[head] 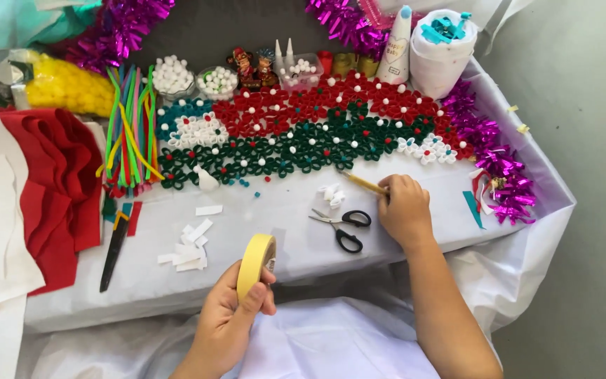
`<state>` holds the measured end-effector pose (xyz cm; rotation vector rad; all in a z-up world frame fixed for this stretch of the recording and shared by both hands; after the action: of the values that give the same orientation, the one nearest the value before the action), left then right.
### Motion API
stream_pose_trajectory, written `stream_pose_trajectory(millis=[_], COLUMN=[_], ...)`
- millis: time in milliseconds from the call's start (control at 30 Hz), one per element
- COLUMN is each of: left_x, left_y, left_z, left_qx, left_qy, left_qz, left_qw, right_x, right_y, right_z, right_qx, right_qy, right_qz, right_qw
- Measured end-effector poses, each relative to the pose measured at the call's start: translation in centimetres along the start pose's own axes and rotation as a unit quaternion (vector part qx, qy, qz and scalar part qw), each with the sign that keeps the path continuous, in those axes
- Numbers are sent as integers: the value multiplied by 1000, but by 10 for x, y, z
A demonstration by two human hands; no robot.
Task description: Folding and cutting small white paper strips to create decorative handicraft elements.
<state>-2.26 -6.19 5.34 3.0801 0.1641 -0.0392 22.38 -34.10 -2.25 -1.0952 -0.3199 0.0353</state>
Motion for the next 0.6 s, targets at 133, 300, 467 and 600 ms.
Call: stream_pose_trajectory(millis=[133,300,467,600], left_x=[4,7,13,20], left_y=[1,4,9,9], left_z=[5,0,-9,-3], left_qx=[-47,39,142,343], left_qy=[0,3,-14,59], left_qz=[0,-8,3,31], left_qw=[999,999,990,937], right_x=[-6,-17,-27,-25], right_y=[-10,-41,-65,-53], right_z=[-8,-5,4,-18], right_qx=[41,120,151,30], right_qy=[27,129,199,185], right_qz=[-5,15,45,48], right_qw=[999,984,967,981])
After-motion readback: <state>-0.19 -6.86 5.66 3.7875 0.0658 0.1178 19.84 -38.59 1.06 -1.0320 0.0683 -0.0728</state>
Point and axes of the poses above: each hand's wrist, its own x-axis towards the middle knuckle, its own y-axis out of the palm, z = x × y, the point moved 3 cm from there along x, towards the middle knuckle, and after that the axes turned 4 degrees about x, right-handed, at the moved point
